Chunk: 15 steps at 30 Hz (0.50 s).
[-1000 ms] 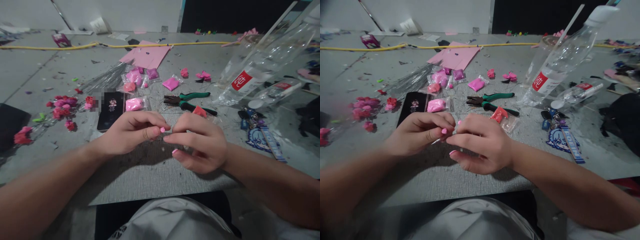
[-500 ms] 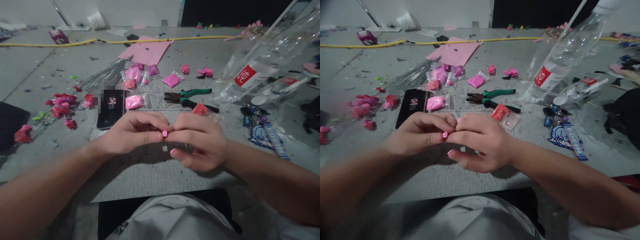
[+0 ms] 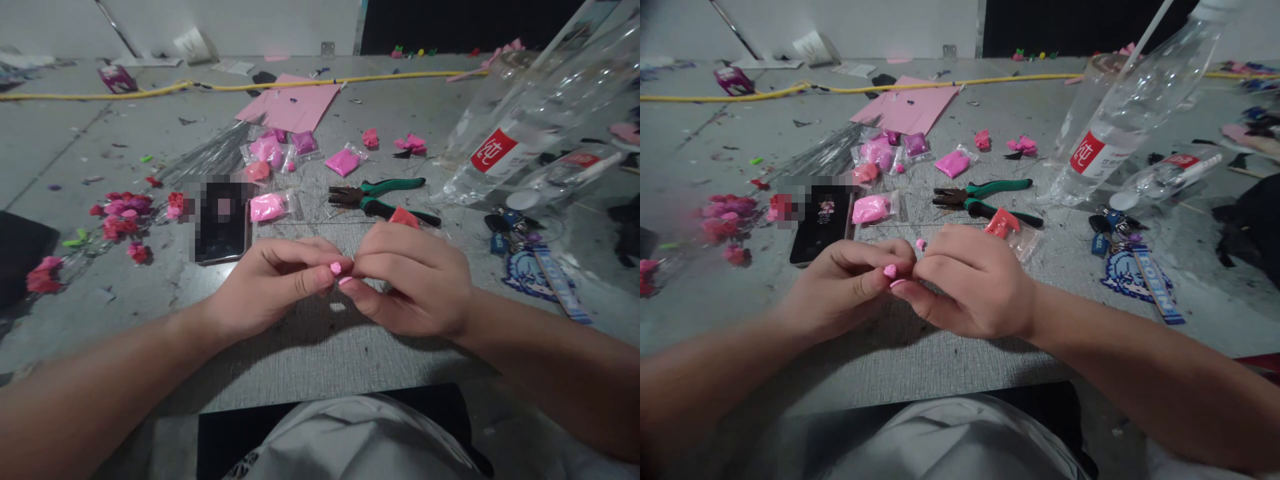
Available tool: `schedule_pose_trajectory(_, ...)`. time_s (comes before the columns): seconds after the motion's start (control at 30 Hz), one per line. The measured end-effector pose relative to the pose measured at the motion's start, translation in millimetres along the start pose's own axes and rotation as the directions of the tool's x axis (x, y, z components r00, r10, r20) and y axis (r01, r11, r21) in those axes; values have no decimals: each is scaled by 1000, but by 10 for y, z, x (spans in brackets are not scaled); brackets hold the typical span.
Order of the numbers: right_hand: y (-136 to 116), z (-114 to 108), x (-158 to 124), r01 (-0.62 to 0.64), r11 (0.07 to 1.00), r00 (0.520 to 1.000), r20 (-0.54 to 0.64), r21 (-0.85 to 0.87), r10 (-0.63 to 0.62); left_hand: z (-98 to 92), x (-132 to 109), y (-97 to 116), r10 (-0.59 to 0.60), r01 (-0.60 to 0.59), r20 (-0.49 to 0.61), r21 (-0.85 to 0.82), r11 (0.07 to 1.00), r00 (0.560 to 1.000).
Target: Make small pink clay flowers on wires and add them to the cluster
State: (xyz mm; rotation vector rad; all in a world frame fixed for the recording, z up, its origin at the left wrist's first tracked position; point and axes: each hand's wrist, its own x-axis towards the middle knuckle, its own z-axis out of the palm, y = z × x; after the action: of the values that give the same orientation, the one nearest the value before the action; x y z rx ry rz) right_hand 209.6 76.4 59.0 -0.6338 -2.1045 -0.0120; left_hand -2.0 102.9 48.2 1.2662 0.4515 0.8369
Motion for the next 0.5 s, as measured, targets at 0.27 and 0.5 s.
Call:
schedule_pose_trajectory(0.27, -9, -7, 0, 11, 1000, 1000, 7, 4, -11, -48, -22, -15, 11, -11, 43, 10, 1000, 999)
schedule_pose_trajectory(0.5, -14, -2, 1, 9, 1000, 1000, -8, -25, -9, -58, 6, 32, 49, -55, 69, 85, 995, 996)
